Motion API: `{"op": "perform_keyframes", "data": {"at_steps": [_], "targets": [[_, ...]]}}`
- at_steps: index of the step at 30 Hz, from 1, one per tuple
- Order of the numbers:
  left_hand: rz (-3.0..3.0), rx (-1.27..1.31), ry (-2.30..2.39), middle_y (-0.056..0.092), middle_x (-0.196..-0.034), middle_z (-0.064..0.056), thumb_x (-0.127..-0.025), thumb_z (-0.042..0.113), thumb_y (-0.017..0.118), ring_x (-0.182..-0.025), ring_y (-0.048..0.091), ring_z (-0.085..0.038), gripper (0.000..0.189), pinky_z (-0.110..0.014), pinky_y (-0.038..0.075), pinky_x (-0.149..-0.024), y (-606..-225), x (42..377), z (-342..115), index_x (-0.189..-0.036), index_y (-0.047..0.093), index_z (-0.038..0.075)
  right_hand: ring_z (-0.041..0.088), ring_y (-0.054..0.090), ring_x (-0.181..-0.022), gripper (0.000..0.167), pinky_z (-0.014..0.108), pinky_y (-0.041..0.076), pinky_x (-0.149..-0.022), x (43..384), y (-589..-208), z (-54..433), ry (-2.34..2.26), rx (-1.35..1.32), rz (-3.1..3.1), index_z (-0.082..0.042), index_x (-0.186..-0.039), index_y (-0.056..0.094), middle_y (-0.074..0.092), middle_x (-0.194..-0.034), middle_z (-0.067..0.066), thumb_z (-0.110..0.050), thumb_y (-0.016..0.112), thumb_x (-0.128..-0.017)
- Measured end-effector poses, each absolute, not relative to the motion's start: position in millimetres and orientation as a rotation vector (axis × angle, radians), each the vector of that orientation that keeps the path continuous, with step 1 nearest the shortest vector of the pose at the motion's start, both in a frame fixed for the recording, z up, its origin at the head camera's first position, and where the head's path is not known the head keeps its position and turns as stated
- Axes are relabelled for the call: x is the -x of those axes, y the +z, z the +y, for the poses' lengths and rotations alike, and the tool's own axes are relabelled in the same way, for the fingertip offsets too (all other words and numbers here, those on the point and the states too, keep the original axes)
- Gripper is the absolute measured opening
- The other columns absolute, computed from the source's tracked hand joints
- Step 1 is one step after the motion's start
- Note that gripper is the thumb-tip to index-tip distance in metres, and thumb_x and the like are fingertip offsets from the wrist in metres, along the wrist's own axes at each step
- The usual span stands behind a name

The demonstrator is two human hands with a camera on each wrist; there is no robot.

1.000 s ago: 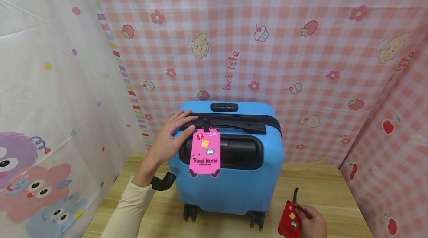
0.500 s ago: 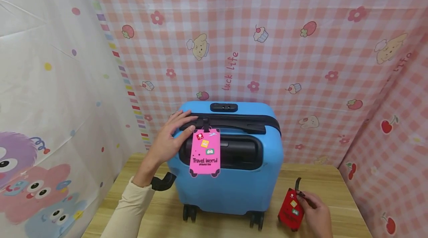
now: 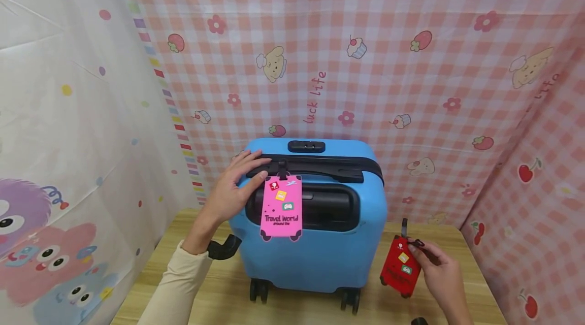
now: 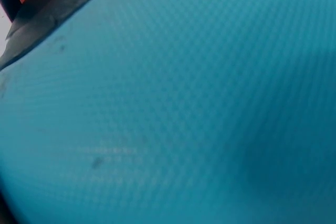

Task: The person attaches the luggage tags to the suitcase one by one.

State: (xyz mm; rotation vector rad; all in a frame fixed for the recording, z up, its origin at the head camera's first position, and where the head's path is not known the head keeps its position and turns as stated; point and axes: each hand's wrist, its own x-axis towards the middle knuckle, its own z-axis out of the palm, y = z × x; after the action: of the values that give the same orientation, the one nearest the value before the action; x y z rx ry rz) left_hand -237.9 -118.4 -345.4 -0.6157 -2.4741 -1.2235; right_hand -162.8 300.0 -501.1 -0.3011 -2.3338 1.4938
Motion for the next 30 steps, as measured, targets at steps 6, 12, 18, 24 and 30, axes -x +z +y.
{"op": "perform_keyframes", "data": {"at_steps": [6,12,18,24,30], "targets": [[-2.475,0.617,-1.211,0.044,-0.154,0.001,-0.098,0.044,0.058,-0.15,0.023,-0.023,0.042,-0.061,0.019,-0.117,-345.0,237.6,-117.9,-0.134,0.064,0.023,-0.012,0.064,-0.087,0.027,0.008,0.051,-0.073,160.6,-478.8,296.1,1.482,0.124,-2.275,0.008,-0.116,0.068,0.066,-0.095,-0.03,-0.008,0.067,-0.094],[-2.472,0.622,-1.219,0.044,-0.154,0.001,-0.099,0.043,0.058,-0.15,0.023,-0.023,0.041,-0.06,0.019,-0.117,-345.5,238.8,-118.2,-0.134,0.064,0.024,-0.006,0.066,-0.088,0.022,0.01,0.052,-0.074,159.5,-461.4,293.3,1.445,-0.053,-2.195,0.013,-0.111,0.068,0.069,-0.097,-0.023,0.005,0.067,-0.09],[-2.475,0.618,-1.228,0.043,-0.154,0.001,-0.098,0.043,0.058,-0.15,0.022,-0.022,0.041,-0.061,0.018,-0.117,-346.0,239.3,-118.5,-0.134,0.063,0.024,-0.003,0.067,-0.088,0.019,0.01,0.052,-0.074,161.1,-446.6,294.2,1.492,-0.11,-2.108,0.015,-0.105,0.068,0.072,-0.098,-0.016,0.012,0.067,-0.087],[-2.478,0.618,-1.227,0.043,-0.155,0.002,-0.098,0.043,0.059,-0.15,0.022,-0.02,0.041,-0.059,0.018,-0.118,-345.5,239.1,-118.0,-0.135,0.063,0.024,-0.002,0.067,-0.087,0.019,0.01,0.053,-0.073,163.6,-427.3,297.6,1.43,-0.167,-2.107,0.016,-0.106,0.067,0.07,-0.098,-0.016,0.014,0.065,-0.087],[-2.463,0.629,-1.231,0.043,-0.154,0.001,-0.098,0.042,0.059,-0.15,0.023,-0.024,0.041,-0.061,0.018,-0.117,-345.7,238.4,-118.5,-0.134,0.064,0.023,0.003,0.069,-0.082,0.022,0.013,0.054,-0.072,163.9,-398.3,296.5,1.559,-0.229,-2.011,0.02,-0.108,0.064,0.074,-0.097,-0.01,0.016,0.065,-0.086]]}}
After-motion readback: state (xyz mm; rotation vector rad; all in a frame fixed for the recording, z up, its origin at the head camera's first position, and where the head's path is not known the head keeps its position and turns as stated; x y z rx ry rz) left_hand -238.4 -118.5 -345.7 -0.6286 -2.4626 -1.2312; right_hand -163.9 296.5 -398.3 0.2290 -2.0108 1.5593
